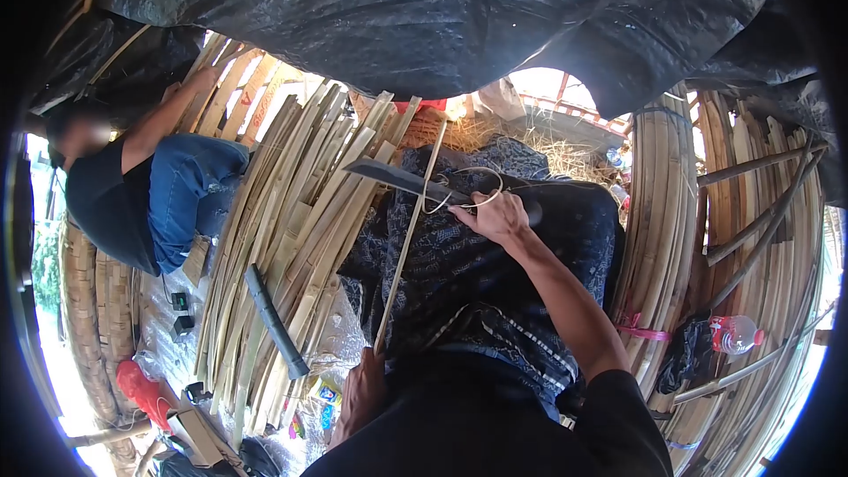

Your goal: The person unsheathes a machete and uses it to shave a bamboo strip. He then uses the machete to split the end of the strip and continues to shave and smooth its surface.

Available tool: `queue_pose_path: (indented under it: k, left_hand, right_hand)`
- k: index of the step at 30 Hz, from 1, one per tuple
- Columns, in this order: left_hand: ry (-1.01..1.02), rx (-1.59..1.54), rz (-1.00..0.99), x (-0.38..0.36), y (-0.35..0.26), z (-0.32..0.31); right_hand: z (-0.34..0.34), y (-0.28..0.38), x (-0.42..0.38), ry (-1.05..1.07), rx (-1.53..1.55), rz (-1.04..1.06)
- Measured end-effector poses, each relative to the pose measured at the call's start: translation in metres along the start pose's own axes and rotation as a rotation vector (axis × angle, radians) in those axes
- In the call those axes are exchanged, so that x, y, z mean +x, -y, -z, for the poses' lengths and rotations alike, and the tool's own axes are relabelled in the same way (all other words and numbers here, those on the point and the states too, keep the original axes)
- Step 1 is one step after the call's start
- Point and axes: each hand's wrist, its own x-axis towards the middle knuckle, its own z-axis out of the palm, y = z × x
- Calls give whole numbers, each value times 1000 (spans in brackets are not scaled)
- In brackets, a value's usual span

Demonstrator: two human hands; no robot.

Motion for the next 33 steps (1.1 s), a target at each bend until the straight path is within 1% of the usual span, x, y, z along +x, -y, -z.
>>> queue_pose_path:
  k: [4, 5, 6, 7, 8, 10, 12, 14, 16, 18, 19, 20, 21, 22, 23, 24, 25, 26, 28, 29, 30, 32, 33]
  left_hand:
    - [-24, -24, -23, -5, 1, 2]
    - [-30, -31, -24, -10, -1, 3]
    - [5, -17, 24, -16, -1, 6]
    - [38, 0, 70, -19, -1, 7]
    - [33, 5, 66, -19, 2, 8]
    - [56, 10, 89, -21, 4, 7]
    - [69, 18, 90, -28, 7, 13]
    - [65, 18, 78, -34, 15, 14]
    - [90, 127, 333, -59, 40, 9]
    - [-122, -26, 129, -93, 54, 7]
    - [97, -131, 374, -79, 31, 27]
    - [95, -140, 375, -68, 19, 33]
    - [79, -229, 351, -61, 9, 32]
    - [65, -313, 324, -56, 3, 30]
    - [26, -3, 228, -38, 11, 18]
    - [32, -2, 224, -29, 9, 15]
    - [-10, -48, 128, -21, 4, 15]
    - [-49, -88, 25, -13, -2, 19]
    - [-48, -101, 0, 1, -6, 22]
    - [-74, -87, -45, 7, -2, 19]
    - [-99, -77, -86, 11, -3, 19]
    - [-92, -64, -79, 17, -4, 19]
    - [-96, -51, -72, 20, -7, 19]
  right_hand:
    - [-6, -13, 16, 29, -80, 45]
    - [-9, -20, 24, -5, -84, -79]
    - [-6, -23, 32, -38, -84, -204]
    - [0, -30, 40, -60, -65, -186]
    - [4, -34, 44, -76, -37, -142]
    - [4, -46, 53, 16, -124, -107]
    - [1, -56, 53, 26, -127, -106]
    - [-11, -88, 68, 18, -141, -94]
    - [-37, -144, 81, 92, -251, -289]
    - [-33, -175, 79, -76, -69, -448]
    - [-41, -185, 78, -85, -59, -448]
    - [-54, -199, 76, -26, -103, -295]
    - [-56, -209, 73, 38, -154, -140]
    - [-29, -194, 72, 42, -167, -137]
    - [22, -151, 74, 324, 321, -433]
    - [50, -126, 72, 599, 825, -722]
    - [53, -136, 69, 746, 1342, -817]
    - [48, -139, 60, 732, 1357, -828]
    - [50, -132, 49, 610, 1746, -795]
    - [52, -130, 45, 525, 1852, -862]
    - [58, -128, 42, 513, 1855, -869]
    - [70, -124, 34, 181, 2159, -1107]
    - [76, -122, 32, 15, 2301, -1152]
